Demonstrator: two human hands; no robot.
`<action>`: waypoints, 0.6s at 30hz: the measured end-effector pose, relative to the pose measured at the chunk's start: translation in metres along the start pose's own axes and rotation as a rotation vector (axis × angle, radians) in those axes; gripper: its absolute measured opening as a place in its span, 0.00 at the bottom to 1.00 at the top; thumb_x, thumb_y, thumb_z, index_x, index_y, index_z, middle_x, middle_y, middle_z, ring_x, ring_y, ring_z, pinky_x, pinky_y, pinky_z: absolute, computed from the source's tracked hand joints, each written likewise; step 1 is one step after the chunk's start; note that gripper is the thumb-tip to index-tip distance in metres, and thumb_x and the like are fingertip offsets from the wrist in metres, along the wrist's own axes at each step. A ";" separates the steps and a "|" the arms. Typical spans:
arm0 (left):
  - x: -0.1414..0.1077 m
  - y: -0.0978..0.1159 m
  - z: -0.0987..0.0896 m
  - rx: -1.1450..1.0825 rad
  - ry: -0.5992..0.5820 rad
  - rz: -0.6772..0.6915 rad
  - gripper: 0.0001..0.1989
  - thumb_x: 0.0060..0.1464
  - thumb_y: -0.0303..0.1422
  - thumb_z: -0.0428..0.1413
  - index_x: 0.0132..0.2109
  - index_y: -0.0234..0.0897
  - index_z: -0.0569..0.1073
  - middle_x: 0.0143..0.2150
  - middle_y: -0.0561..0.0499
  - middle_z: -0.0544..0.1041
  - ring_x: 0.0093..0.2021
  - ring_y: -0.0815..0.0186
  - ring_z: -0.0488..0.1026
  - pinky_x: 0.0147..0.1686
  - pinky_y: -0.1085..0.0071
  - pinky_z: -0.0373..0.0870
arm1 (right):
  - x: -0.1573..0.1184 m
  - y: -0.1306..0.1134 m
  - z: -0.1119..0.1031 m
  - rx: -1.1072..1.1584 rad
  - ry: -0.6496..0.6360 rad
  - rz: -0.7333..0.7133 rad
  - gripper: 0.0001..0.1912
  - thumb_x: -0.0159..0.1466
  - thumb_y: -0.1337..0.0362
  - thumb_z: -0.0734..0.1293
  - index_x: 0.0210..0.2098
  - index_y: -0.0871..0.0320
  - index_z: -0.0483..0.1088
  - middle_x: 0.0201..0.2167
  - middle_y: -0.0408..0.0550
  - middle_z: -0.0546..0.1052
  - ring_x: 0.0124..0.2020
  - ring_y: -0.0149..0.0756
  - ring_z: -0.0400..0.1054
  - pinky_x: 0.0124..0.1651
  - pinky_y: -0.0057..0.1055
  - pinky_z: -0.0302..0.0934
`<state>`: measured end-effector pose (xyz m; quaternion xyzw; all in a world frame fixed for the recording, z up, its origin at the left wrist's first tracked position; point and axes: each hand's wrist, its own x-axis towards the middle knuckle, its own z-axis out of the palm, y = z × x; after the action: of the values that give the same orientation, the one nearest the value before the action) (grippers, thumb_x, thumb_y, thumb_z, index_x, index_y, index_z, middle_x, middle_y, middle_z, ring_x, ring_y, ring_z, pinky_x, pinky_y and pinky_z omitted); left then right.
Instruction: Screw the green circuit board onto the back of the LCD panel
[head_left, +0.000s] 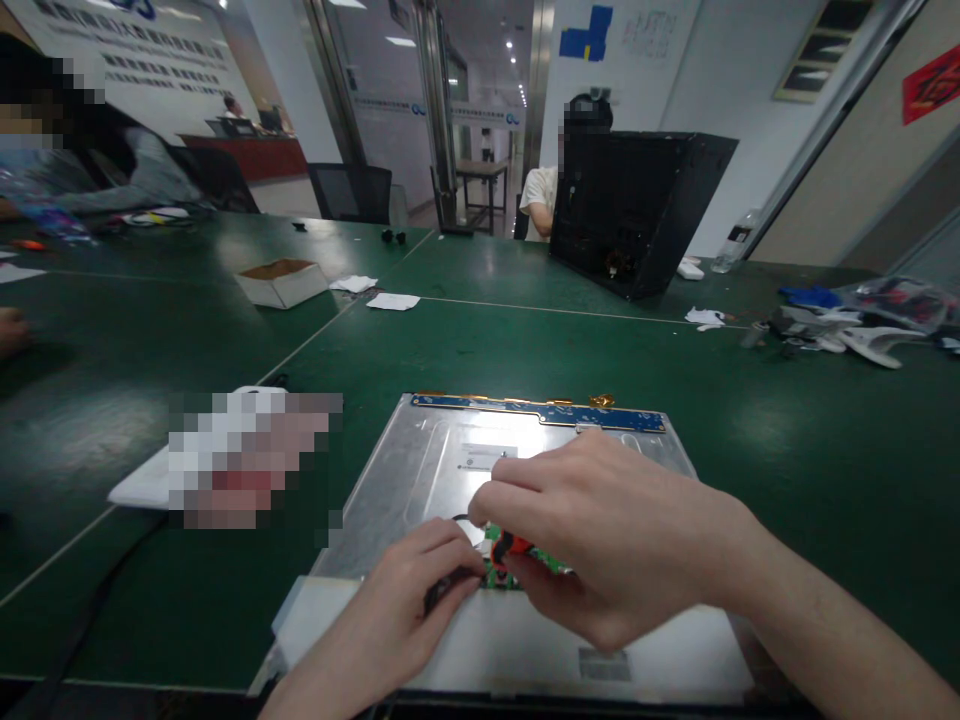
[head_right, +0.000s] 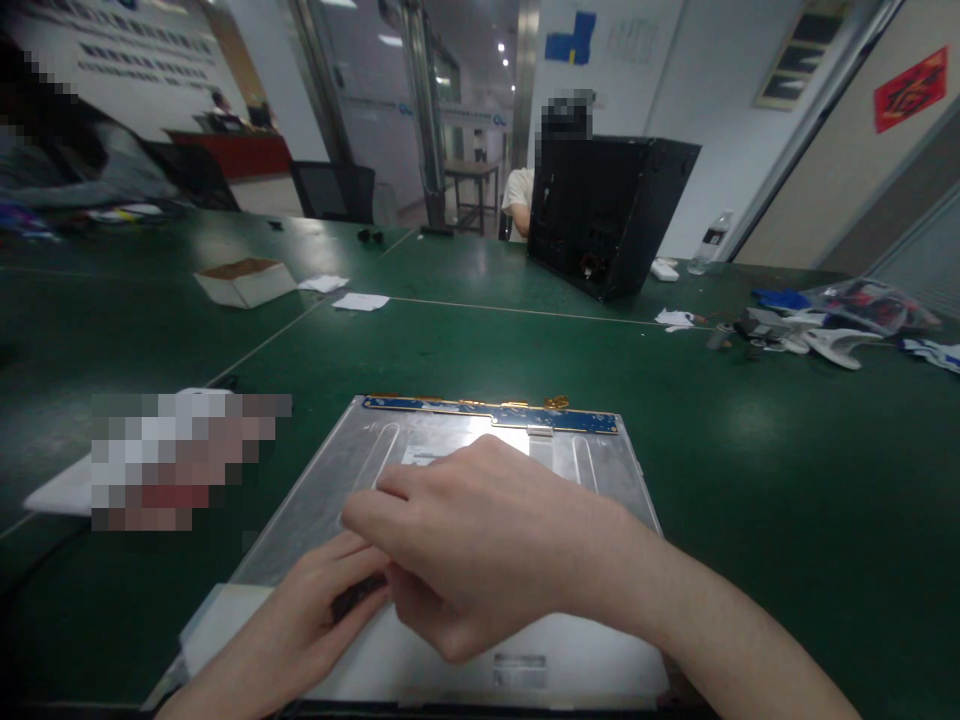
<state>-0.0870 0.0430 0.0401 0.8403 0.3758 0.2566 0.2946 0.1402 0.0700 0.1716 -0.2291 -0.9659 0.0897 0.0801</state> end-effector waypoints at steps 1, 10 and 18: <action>0.000 0.000 0.000 0.000 -0.003 -0.003 0.09 0.61 0.24 0.50 0.39 0.40 0.74 0.39 0.50 0.75 0.41 0.62 0.74 0.41 0.71 0.70 | 0.000 0.000 0.000 -0.007 0.001 0.000 0.04 0.62 0.65 0.62 0.38 0.57 0.64 0.32 0.41 0.71 0.26 0.30 0.57 0.24 0.32 0.44; 0.001 -0.002 0.001 -0.001 -0.001 -0.008 0.11 0.60 0.24 0.50 0.43 0.41 0.74 0.41 0.50 0.75 0.43 0.62 0.73 0.43 0.71 0.70 | 0.003 0.002 0.004 -0.105 0.007 0.024 0.08 0.70 0.59 0.58 0.38 0.56 0.64 0.26 0.40 0.72 0.23 0.30 0.56 0.25 0.33 0.40; 0.000 0.000 0.001 -0.001 0.023 0.012 0.10 0.59 0.22 0.50 0.39 0.41 0.74 0.39 0.52 0.77 0.40 0.63 0.75 0.39 0.72 0.69 | 0.000 -0.001 -0.001 -0.017 -0.005 -0.005 0.06 0.61 0.65 0.63 0.38 0.57 0.64 0.33 0.42 0.71 0.25 0.29 0.55 0.23 0.31 0.41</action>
<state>-0.0863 0.0425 0.0397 0.8394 0.3738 0.2684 0.2892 0.1396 0.0695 0.1728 -0.2273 -0.9674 0.0817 0.0761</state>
